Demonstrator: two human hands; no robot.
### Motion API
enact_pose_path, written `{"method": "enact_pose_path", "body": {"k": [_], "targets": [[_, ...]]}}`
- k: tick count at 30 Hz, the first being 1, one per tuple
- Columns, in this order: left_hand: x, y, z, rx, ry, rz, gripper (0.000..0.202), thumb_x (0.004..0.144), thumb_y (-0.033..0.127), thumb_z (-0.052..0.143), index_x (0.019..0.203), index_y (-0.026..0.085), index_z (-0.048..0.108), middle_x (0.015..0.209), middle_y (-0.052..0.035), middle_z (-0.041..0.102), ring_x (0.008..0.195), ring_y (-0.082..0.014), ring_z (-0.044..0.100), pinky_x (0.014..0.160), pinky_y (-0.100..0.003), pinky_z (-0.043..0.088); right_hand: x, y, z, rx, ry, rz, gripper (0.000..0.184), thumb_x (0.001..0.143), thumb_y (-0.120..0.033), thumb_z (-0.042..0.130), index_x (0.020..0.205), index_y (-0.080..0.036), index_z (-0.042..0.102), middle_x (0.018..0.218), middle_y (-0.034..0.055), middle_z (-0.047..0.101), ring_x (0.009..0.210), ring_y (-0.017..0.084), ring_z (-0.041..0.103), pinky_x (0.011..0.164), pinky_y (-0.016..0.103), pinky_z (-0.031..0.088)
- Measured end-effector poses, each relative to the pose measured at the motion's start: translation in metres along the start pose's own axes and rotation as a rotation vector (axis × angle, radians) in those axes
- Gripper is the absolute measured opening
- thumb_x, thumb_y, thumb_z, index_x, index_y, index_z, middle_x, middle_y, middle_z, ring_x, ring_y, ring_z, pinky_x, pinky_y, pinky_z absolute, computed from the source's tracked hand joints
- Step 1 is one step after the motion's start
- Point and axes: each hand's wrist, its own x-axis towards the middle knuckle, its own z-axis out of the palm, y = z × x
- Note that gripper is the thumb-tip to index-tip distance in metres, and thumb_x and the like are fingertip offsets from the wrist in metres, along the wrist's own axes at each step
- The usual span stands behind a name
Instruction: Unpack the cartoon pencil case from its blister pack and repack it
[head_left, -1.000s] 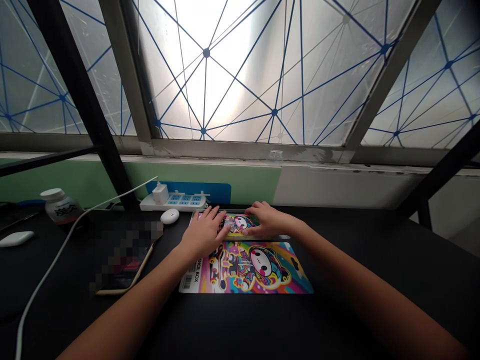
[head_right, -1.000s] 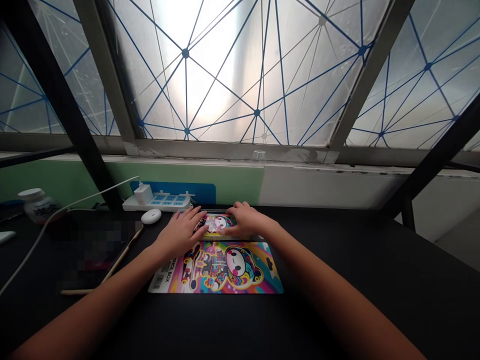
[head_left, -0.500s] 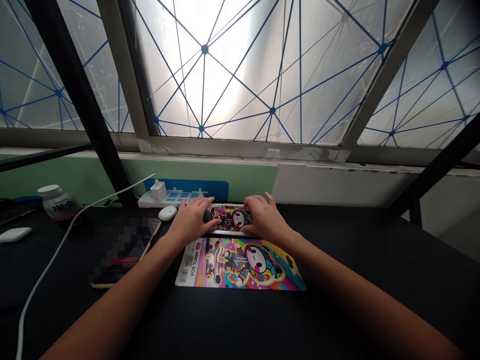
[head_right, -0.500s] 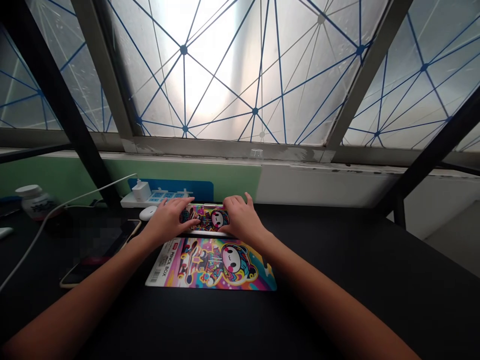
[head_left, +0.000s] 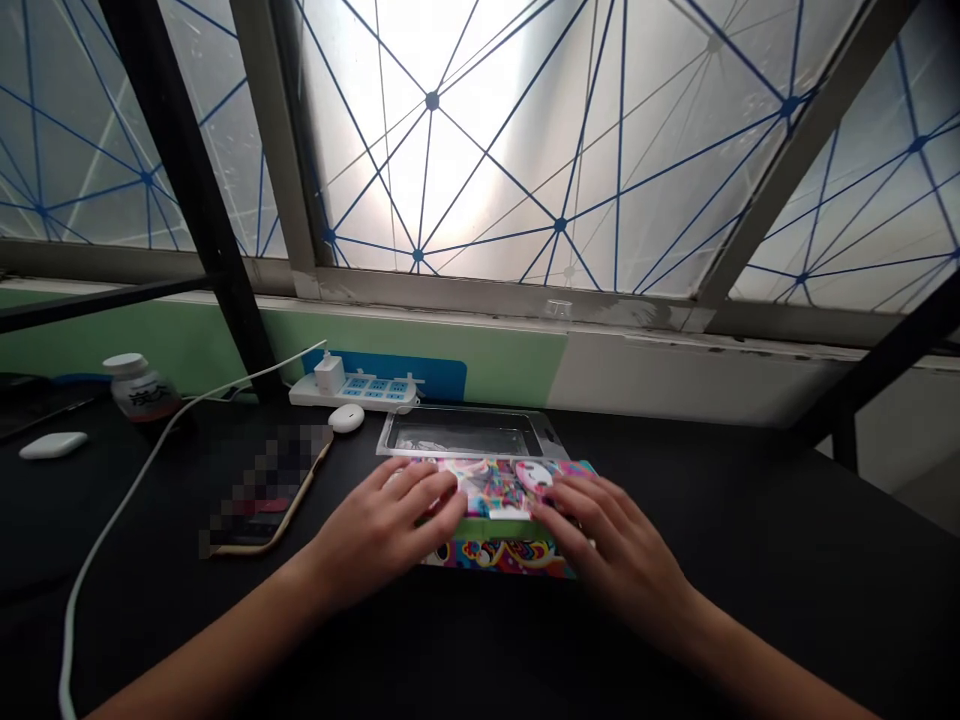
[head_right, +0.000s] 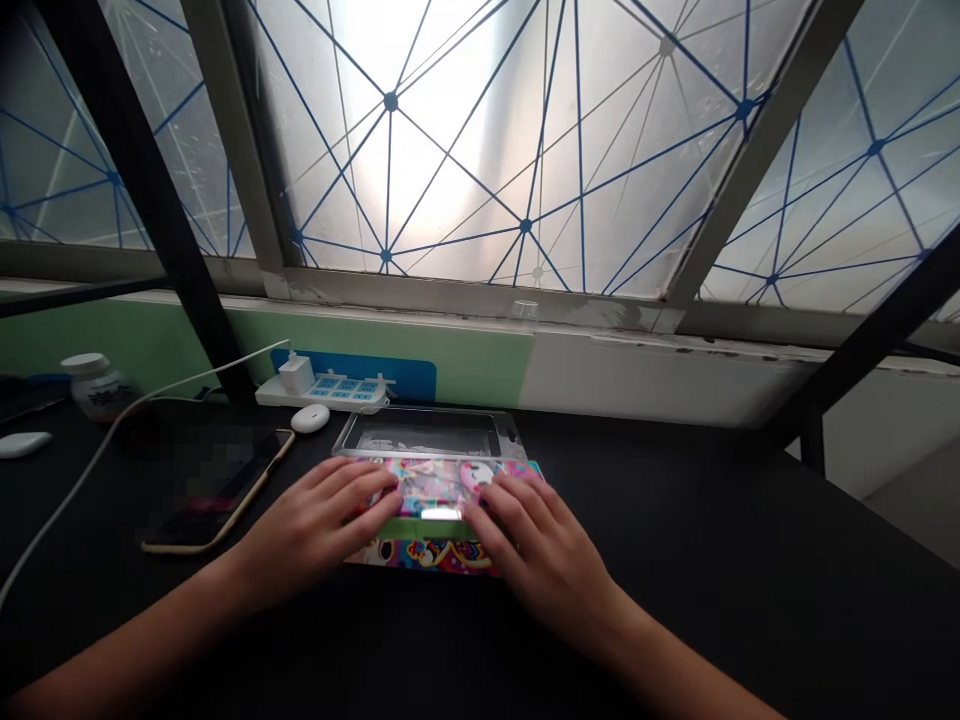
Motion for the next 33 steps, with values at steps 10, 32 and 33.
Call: {"method": "enact_pose_path", "body": {"k": [10, 32, 33], "targets": [[-0.039, -0.013, 0.011, -0.556, -0.308, -0.426, 0.059, 0.084, 0.035, 0.069, 0.138, 0.024, 0.047, 0.147, -0.0130, 0.048, 0.136, -0.0313, 0.044, 0.112, -0.046, 0.040, -0.037, 0.007, 0.018, 0.384, -0.310, 0.283, 0.050, 0.092, -0.040, 0.064, 0.136, -0.019, 0.050, 0.143, 0.0163, 0.057, 0.128, 0.030, 0.057, 0.101, 0.046, 0.053], [-0.042, -0.019, 0.023, -0.749, -0.379, -0.861, 0.097, 0.085, 0.056, 0.067, 0.156, 0.035, 0.004, 0.137, -0.0121, 0.055, 0.130, -0.0358, 0.051, 0.103, -0.051, 0.044, -0.033, 0.064, 0.049, 0.926, -0.173, 1.048, 0.039, 0.095, -0.057, 0.051, 0.108, -0.022, 0.063, 0.087, 0.0041, 0.067, 0.077, 0.020, 0.063, 0.068, 0.031, 0.052], [-0.041, -0.018, 0.024, -0.759, -0.366, -0.897, 0.092, 0.087, 0.057, 0.064, 0.155, 0.033, 0.006, 0.134, -0.0119, 0.057, 0.126, -0.0348, 0.054, 0.102, -0.050, 0.044, -0.034, 0.064, 0.043, 0.936, -0.190, 0.981, 0.042, 0.097, -0.058, 0.047, 0.111, -0.023, 0.063, 0.093, 0.0054, 0.067, 0.082, 0.021, 0.064, 0.072, 0.032, 0.053]]}}
